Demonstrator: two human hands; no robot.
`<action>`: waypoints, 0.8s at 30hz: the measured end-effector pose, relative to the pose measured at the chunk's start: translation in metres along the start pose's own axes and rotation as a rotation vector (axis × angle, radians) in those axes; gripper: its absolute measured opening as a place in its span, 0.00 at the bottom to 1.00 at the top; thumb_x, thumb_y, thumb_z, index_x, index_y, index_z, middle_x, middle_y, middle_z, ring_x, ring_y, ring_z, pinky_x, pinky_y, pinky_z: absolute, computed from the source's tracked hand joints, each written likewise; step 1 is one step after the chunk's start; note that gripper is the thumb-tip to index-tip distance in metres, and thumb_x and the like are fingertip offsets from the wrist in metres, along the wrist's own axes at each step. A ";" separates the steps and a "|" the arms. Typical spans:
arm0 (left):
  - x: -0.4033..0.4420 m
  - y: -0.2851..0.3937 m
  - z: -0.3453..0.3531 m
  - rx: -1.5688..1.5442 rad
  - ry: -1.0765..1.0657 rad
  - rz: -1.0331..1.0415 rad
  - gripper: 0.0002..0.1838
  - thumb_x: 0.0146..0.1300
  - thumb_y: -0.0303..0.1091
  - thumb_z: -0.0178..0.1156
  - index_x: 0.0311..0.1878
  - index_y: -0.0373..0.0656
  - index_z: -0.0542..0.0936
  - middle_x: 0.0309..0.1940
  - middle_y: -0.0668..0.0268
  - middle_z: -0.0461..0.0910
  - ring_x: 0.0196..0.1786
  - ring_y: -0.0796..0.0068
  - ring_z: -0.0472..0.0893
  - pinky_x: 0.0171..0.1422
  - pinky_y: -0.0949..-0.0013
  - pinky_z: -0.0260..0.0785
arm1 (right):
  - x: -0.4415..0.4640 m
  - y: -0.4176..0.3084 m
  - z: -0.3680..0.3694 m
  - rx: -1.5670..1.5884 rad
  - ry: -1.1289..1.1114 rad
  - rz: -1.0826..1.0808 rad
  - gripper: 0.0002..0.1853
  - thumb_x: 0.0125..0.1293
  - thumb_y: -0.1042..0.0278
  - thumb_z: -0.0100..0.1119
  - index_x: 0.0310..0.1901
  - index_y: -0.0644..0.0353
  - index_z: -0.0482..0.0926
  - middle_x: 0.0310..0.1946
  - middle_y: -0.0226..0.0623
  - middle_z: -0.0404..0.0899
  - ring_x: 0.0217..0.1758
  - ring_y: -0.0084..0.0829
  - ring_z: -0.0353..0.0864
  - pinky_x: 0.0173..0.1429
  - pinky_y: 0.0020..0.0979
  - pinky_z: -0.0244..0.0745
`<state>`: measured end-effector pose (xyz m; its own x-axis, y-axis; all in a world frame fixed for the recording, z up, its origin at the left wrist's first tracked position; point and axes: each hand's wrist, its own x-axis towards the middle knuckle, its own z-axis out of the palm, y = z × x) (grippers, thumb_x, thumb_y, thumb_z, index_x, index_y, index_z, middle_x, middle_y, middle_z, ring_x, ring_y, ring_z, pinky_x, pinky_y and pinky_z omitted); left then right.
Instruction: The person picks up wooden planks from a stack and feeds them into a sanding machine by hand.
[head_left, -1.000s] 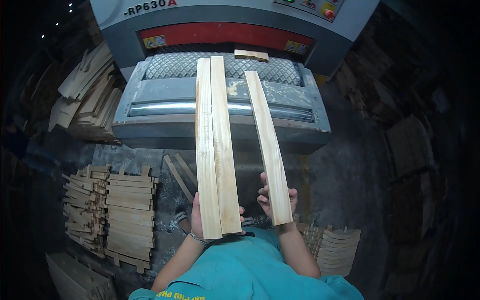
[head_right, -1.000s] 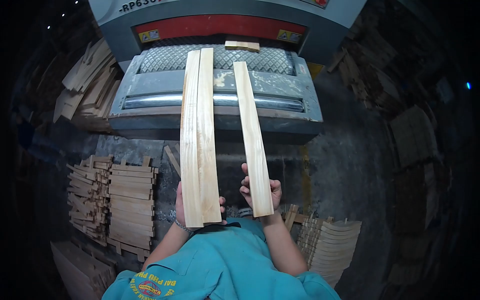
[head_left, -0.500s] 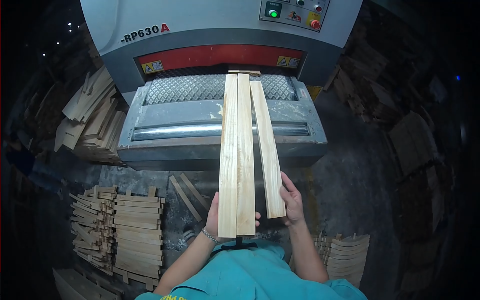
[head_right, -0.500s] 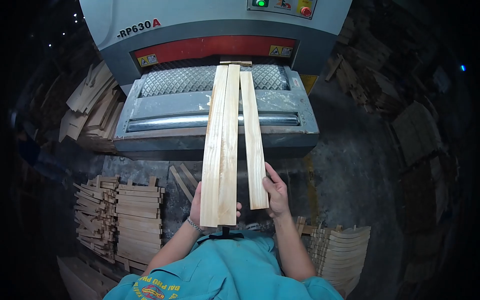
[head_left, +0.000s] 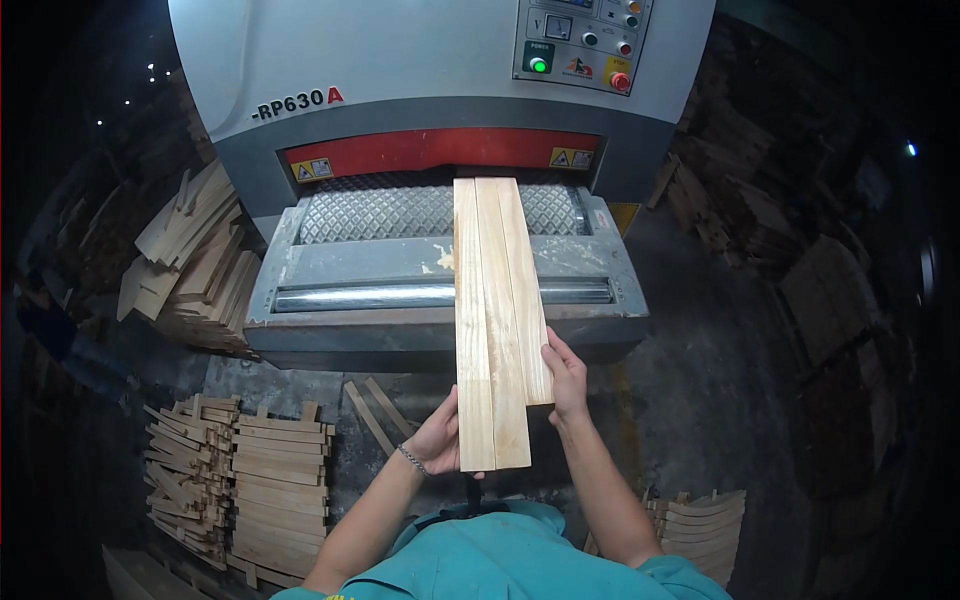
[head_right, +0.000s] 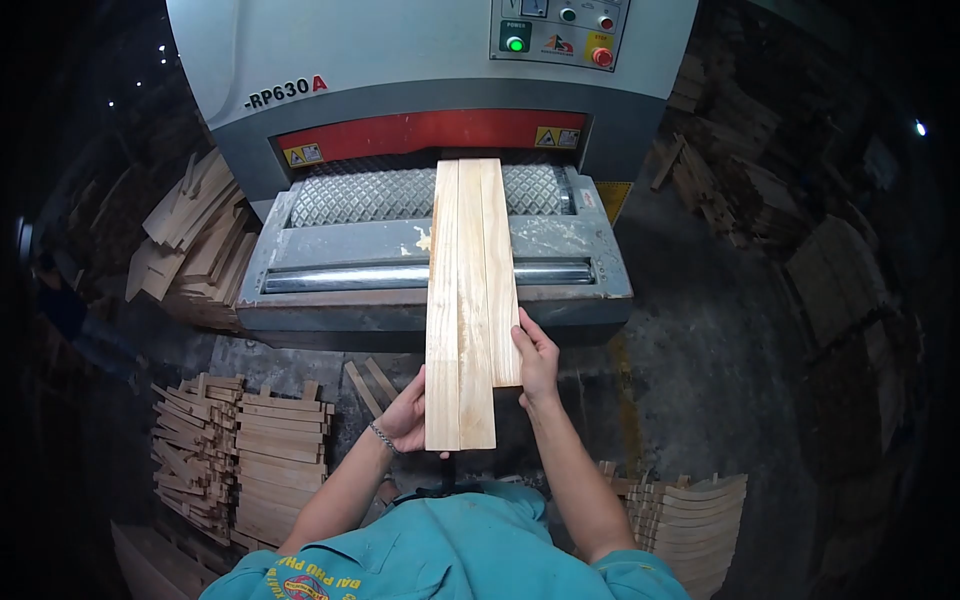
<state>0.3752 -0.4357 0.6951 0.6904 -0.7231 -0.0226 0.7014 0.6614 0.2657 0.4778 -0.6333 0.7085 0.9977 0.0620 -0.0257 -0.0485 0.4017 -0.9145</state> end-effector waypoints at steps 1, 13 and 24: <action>-0.001 0.001 0.000 -0.002 0.036 -0.001 0.41 0.68 0.70 0.27 0.74 0.52 0.58 0.64 0.54 0.71 0.55 0.50 0.81 0.40 0.44 0.81 | 0.005 -0.002 0.003 -0.016 -0.001 -0.002 0.24 0.70 0.73 0.54 0.65 0.71 0.68 0.58 0.44 0.77 0.56 0.28 0.79 0.61 0.27 0.73; 0.011 0.008 -0.006 0.033 0.142 0.106 0.44 0.66 0.74 0.32 0.70 0.47 0.64 0.54 0.54 0.79 0.45 0.56 0.85 0.41 0.52 0.82 | 0.027 0.009 -0.018 -0.081 0.074 -0.064 0.18 0.73 0.60 0.54 0.53 0.67 0.78 0.39 0.28 0.81 0.38 0.16 0.78 0.43 0.20 0.72; -0.006 0.002 0.000 0.145 0.235 0.202 0.32 0.72 0.64 0.39 0.69 0.53 0.67 0.58 0.63 0.78 0.57 0.66 0.79 0.51 0.52 0.78 | -0.011 0.009 -0.009 -0.301 -0.033 -0.195 0.25 0.66 0.71 0.64 0.62 0.70 0.72 0.36 0.23 0.80 0.34 0.10 0.70 0.43 0.14 0.66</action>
<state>0.3724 -0.4303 0.6959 0.8464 -0.5036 -0.1729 0.5257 0.7388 0.4215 0.4667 -0.6386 0.6974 0.9847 0.0421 0.1692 0.1631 0.1219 -0.9791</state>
